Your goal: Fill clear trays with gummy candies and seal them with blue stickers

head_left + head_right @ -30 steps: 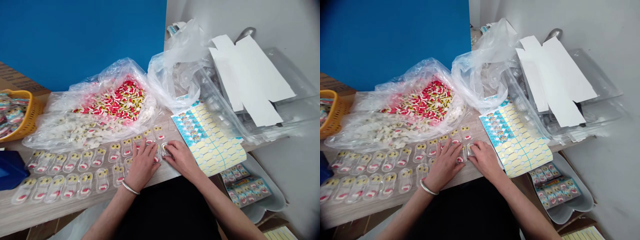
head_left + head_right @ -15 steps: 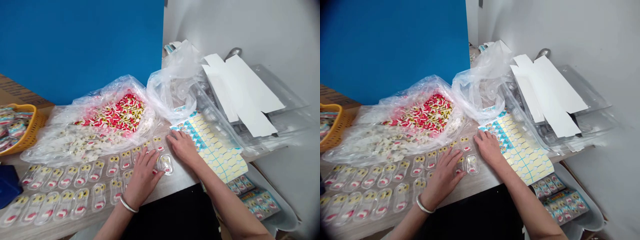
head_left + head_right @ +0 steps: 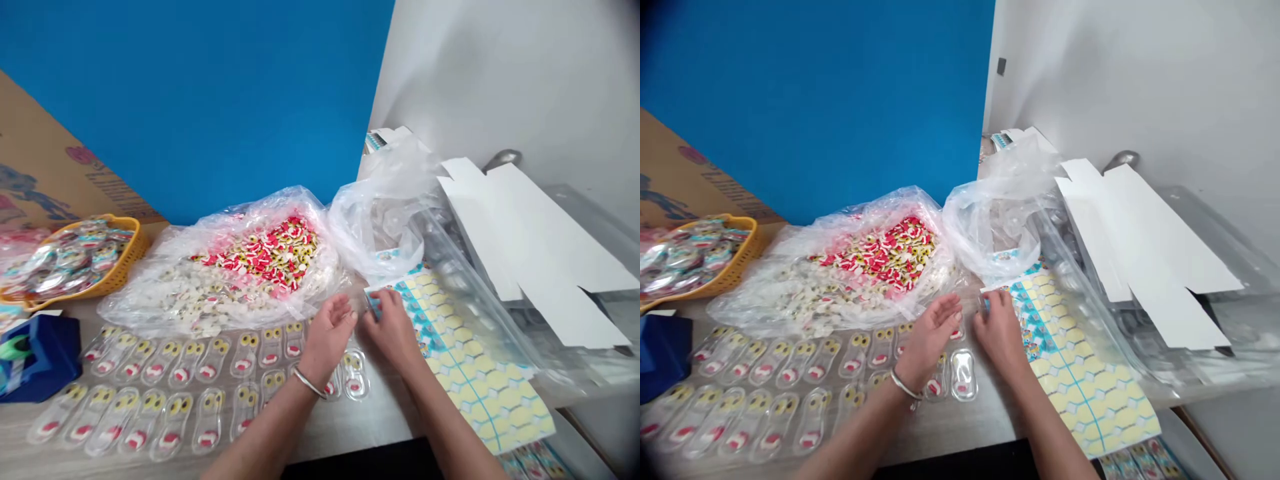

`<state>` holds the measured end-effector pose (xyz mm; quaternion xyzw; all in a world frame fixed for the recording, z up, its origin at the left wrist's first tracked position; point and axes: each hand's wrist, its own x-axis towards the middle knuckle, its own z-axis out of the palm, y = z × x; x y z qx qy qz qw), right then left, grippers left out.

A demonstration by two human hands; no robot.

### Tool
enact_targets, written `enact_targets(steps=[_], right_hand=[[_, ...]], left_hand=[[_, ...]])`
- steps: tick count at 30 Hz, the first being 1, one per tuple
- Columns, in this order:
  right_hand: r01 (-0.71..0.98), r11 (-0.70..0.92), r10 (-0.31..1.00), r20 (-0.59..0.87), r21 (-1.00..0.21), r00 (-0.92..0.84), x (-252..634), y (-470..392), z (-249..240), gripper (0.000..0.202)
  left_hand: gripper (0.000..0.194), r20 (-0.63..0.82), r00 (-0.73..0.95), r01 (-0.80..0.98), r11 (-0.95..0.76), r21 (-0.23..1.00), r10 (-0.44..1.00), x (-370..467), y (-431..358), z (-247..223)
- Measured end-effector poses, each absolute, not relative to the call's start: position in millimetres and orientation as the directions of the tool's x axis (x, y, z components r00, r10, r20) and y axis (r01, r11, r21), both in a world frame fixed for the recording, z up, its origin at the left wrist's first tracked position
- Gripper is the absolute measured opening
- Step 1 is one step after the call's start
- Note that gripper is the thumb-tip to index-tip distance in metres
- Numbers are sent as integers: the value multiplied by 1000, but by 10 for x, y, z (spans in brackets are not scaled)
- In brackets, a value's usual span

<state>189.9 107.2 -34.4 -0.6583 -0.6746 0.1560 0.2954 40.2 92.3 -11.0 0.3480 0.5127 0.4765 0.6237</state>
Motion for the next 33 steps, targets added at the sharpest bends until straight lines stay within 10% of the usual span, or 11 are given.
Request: enact_targets(steps=[3, 7, 14, 19, 33], right_hand=[[430, -9, 998, 21, -903, 65, 1864, 1041, -202, 31], [110, -65, 984, -82, -992, -160, 1630, 1043, 28, 21], [636, 439, 894, 237, -635, -380, 1049, 1754, 130, 22], [776, 591, 801, 51, -221, -596, 640, 2338, -45, 14], [813, 521, 840, -14, -261, -543, 348, 2778, -132, 15]], left_hand=[[49, -390, 65, -436, 378, 817, 919, 478, 965, -13], [39, -376, 179, -665, 393, 635, 909, 414, 999, 52], [48, -442, -273, -531, 250, 810, 854, -374, 1171, 4], [48, -425, -314, -473, 248, 845, 849, -740, 1217, 19], [44, -449, -256, -502, 280, 818, 856, -899, 1346, -66]])
